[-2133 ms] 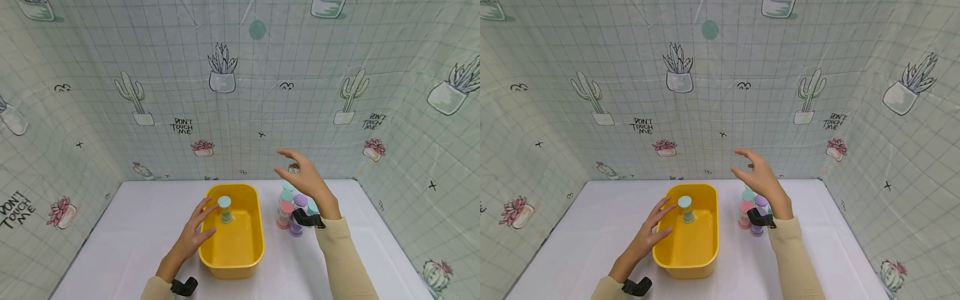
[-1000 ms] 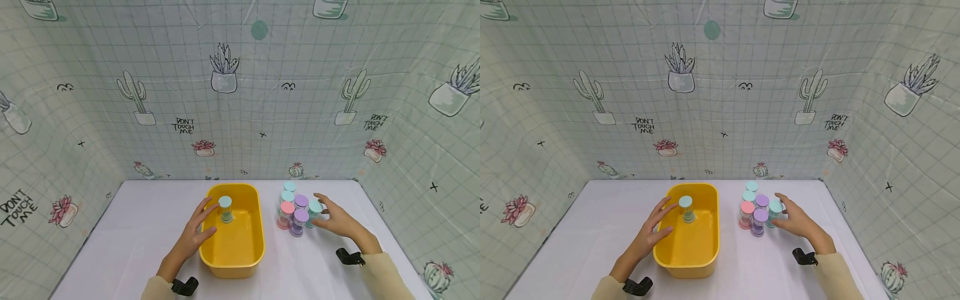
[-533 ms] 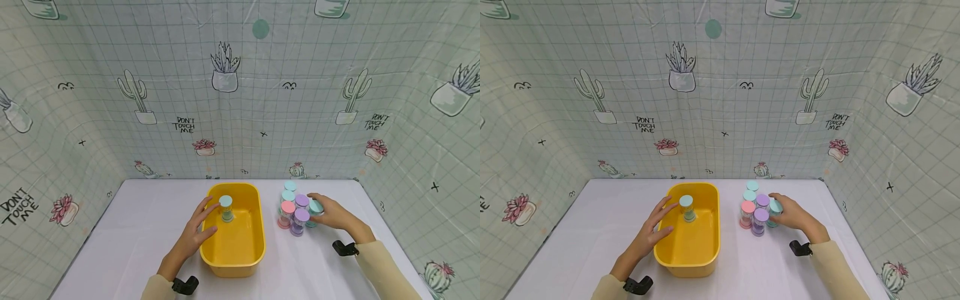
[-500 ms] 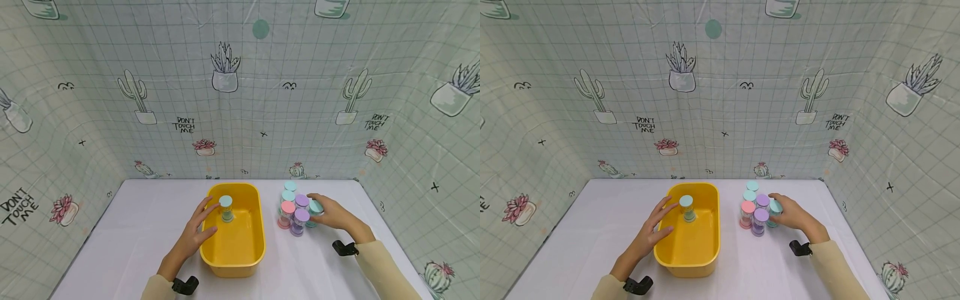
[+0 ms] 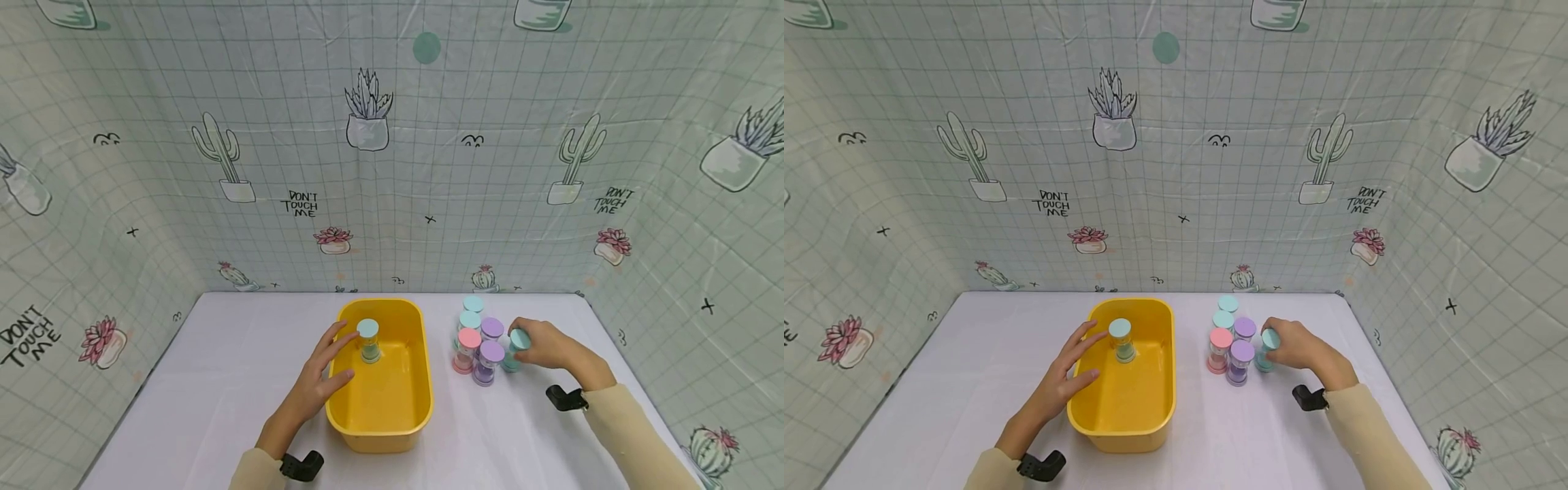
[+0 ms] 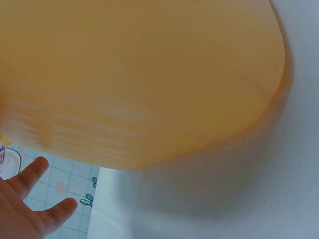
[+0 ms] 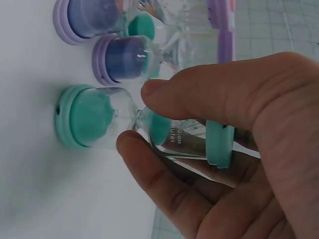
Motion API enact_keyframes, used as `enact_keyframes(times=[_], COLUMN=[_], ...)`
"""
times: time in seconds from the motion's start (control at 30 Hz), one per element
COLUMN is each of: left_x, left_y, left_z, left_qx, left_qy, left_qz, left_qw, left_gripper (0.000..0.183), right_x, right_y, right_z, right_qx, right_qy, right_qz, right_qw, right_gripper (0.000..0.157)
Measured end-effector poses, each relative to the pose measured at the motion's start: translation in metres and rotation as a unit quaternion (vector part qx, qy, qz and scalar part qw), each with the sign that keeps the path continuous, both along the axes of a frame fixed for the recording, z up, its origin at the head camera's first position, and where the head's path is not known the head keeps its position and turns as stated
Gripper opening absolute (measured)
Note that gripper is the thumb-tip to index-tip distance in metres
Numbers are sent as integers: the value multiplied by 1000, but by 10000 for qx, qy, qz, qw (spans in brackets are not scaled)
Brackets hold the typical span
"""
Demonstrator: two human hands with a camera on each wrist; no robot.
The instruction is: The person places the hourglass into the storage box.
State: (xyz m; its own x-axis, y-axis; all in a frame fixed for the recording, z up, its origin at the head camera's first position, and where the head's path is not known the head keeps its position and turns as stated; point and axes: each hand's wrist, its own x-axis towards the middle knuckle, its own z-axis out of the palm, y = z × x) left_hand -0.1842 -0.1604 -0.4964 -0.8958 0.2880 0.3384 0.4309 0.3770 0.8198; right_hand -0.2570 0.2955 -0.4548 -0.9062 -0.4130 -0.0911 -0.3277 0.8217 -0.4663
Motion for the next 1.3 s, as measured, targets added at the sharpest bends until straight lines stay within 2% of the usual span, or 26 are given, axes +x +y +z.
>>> enact_keyframes(times=[0.2, 0.47, 0.6, 0.87, 1.3], left_x=[0, -3, -4, -4, -2], left_y=[0, 0, 0, 1, -1], left_z=[0, 4, 4, 4, 0], left_qx=[-61, -55, -64, -33, -147], left_qy=[18, 51, 70, 79, 19], left_qz=[-4, -33, -20, -25, 29], left_qw=[10000, 10000, 10000, 10000, 9999], left_gripper=[55, 55, 55, 56, 54], right_x=[1, 0, 2, 2, -9], right_y=[7, 11, 6, -16, -68], right_z=[21, 67, 86, 115, 144], right_qx=[99, 189, 122, 37, 195], right_qy=[-20, 400, 456, 531, 383], right_qz=[-101, -89, -83, 178, 541], right_qw=[9999, 9990, 9989, 9984, 9976], right_gripper=[38, 38, 40, 36, 33])
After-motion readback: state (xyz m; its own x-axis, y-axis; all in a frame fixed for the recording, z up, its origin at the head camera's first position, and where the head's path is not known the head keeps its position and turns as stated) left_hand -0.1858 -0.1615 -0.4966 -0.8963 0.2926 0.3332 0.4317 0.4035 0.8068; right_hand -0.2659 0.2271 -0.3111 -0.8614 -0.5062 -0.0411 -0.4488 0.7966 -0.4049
